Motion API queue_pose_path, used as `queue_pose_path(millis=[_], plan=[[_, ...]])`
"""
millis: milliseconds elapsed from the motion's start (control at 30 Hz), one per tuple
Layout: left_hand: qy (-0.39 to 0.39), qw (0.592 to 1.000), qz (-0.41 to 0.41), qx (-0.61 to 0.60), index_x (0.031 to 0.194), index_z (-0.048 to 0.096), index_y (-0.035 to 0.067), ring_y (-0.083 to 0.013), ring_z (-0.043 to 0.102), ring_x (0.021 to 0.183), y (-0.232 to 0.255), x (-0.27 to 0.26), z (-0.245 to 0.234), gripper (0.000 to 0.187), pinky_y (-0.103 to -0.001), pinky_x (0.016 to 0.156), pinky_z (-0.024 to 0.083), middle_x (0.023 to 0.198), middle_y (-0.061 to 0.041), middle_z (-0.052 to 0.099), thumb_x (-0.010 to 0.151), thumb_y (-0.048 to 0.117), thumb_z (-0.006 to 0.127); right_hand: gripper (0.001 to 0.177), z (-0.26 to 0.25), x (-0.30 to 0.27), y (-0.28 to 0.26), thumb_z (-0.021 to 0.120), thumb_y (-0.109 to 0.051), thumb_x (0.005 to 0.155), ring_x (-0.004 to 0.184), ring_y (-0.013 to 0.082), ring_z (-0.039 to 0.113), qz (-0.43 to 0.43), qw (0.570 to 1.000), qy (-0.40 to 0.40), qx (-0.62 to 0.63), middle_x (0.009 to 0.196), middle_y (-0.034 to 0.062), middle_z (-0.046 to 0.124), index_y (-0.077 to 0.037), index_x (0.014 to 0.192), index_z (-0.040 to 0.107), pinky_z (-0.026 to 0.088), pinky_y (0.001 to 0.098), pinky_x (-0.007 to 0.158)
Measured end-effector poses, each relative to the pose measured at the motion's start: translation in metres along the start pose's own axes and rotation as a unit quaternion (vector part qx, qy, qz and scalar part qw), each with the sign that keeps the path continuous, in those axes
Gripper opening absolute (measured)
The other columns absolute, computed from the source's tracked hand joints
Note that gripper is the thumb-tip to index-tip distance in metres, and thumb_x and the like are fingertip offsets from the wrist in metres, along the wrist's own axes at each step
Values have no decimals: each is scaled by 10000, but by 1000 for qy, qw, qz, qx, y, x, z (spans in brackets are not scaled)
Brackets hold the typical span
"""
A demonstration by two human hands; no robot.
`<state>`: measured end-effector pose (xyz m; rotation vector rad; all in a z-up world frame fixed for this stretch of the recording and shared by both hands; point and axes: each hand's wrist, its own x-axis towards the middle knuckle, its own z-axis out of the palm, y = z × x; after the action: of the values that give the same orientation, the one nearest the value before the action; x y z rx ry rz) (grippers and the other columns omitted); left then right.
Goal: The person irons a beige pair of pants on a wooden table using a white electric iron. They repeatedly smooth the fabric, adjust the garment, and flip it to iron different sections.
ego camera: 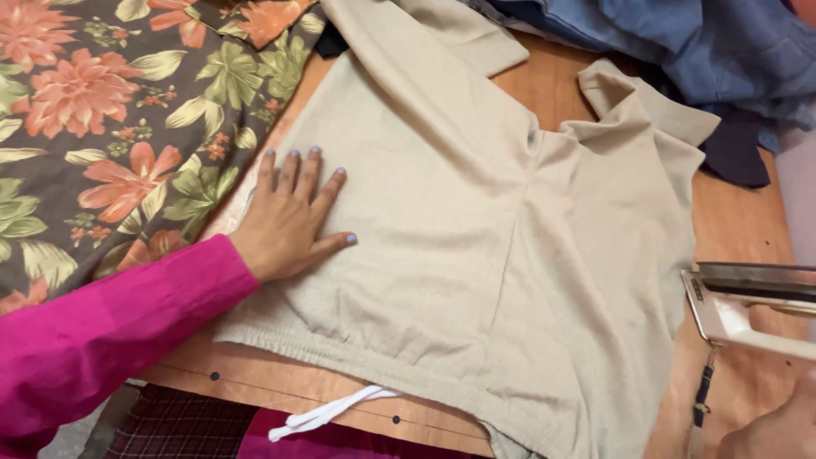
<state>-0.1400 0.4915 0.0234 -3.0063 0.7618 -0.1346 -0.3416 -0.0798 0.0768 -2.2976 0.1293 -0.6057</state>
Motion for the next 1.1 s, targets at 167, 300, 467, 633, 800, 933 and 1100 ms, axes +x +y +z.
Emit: queue_pose_path(millis=[167,300,467,633,800,933,1100], plan=[[104,974,165,-117,1440,472,104,-438,377,1353,38,16,-26,808,-701,1131,183,1459,-269,425,902,706,485,318,1,24,12,600,-73,1067,1137,145,621,54,976,186,98,1232,43,561,62,1307,441,555,288,956],[-23,916,312,-251,1255,586,95,-317,515,1216,63,-7,-45,646,-552,1072,358,1261,-161,558,926,650,563,339,-7,42,84,563,-77,1149,1140,148,616,-22,975,218,44,1263,82,517,62,1363,340,578,297,1016],[-1,900,353,-257,1131,594,57,-307,526,1025,46,-37,-55,695,-487,932,412,1069,-141,548,778,643,713,297,-34,77,122,530,-215,1268,808,137,600,72,979,193,-10,1002,80,620,63,1188,600,501,309,719],[16,907,323,-268,1047,624,65,-341,519,987,10,-68,-68,723,-498,872,412,1017,-133,549,555,547,848,273,-20,114,39,528,-263,1186,668,145,607,169,978,7,120,880,89,609,3,1124,539,539,343,629],[-28,931,302,-206,959,649,94,-316,560,988,-6,-76,-72,545,-448,852,434,1011,-100,574,543,387,843,295,73,132,-85,545,-310,1116,619,141,604,213,952,-112,189,872,69,631,-43,1219,613,522,304,583],[43,934,350,63,926,597,95,-248,626,905,1,-81,-65,137,-350,814,503,919,-68,584,877,205,664,321,137,140,-140,572,-232,1158,673,132,598,174,940,-176,236,874,67,602,48,1302,512,543,312,625],[139,922,362,17,1198,596,166,-217,650,921,-17,-69,-63,328,-329,818,529,1066,-53,628,870,170,590,526,176,146,-161,530,-131,1043,651,167,630,178,947,-205,174,823,90,624,-132,1488,250,560,360,612]])
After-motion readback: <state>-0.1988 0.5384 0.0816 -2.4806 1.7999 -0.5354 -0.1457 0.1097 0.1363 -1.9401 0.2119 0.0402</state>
